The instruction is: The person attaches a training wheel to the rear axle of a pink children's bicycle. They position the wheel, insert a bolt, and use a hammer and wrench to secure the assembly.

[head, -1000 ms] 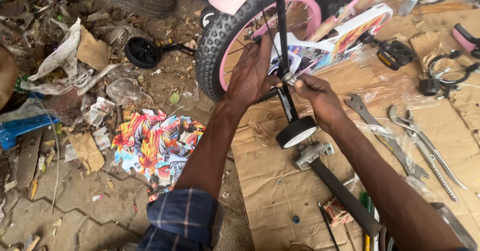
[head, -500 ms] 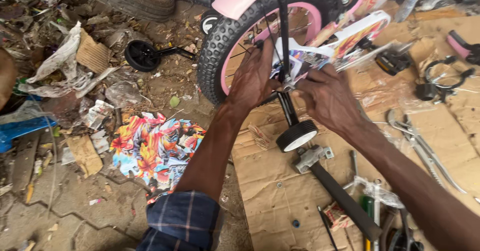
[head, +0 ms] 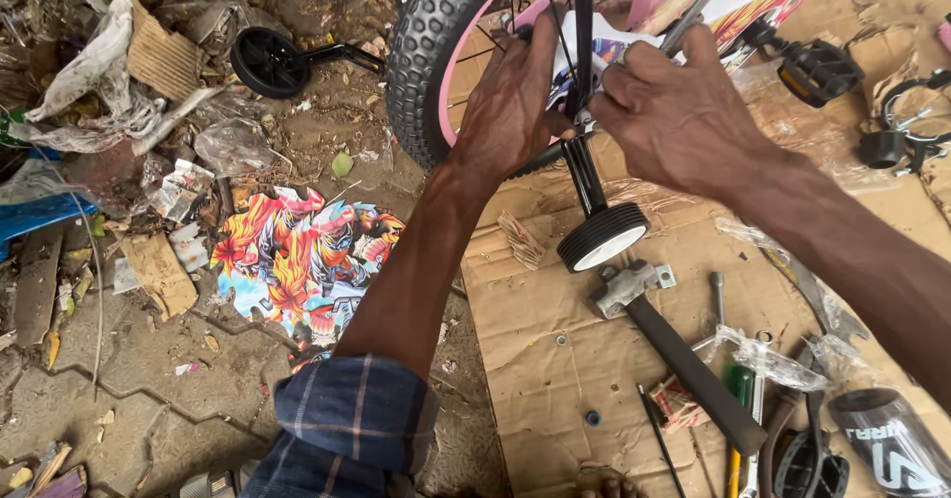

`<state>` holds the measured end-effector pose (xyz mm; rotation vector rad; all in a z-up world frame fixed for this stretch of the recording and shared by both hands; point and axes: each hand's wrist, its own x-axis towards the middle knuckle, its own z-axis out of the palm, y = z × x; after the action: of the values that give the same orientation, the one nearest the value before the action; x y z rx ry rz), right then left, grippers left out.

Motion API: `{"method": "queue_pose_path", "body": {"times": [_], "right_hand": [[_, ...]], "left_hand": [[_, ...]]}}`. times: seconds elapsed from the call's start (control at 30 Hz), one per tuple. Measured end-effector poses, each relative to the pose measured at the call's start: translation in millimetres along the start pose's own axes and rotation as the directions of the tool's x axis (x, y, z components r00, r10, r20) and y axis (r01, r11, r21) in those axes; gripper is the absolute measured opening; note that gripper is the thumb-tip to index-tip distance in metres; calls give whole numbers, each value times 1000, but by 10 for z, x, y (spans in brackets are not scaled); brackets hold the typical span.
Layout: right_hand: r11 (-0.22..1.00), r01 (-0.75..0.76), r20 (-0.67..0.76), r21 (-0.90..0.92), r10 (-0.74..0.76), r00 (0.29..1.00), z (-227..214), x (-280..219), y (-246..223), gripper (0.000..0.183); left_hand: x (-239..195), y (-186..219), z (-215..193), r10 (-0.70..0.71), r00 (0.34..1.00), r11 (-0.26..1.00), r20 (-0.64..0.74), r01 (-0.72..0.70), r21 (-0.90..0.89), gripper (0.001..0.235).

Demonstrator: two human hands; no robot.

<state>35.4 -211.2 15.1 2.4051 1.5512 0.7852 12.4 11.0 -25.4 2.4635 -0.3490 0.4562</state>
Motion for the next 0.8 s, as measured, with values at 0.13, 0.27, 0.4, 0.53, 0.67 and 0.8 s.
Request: {"method": "queue_pose_path", "body": {"times": [0.13,0.27,0.4,0.53,0.67,0.8], "right_hand": [[861,-256,-15,439,291,956,380,-117,-34,11],[-376,-323,494,869,605,625,915,-230,-514,16],[-499,-237,513,834,542,665,1158,-485,-656,21],[-461,-259,511,849,591,625,1067,-444,-749,20],[-423,-246,479,872,633,609,873,-325,-846,22],[-372,-215,417,903,642,643,772,-268,-945,26]], "left_hand": [[24,-28,-7,95,993,995,-65,-94,12,113],[18,4,-84,52,998,999,-33,-52,-6,110],[-59,107,-50,28,999,999,23,-29,45,101],[-211,347,-155,200,960,976,-195,-177,128,91],[-389,781,-411,126,884,984,-451,-53,170,63],[70,973,-664,150,614,970,-775,61,235,72]]}}
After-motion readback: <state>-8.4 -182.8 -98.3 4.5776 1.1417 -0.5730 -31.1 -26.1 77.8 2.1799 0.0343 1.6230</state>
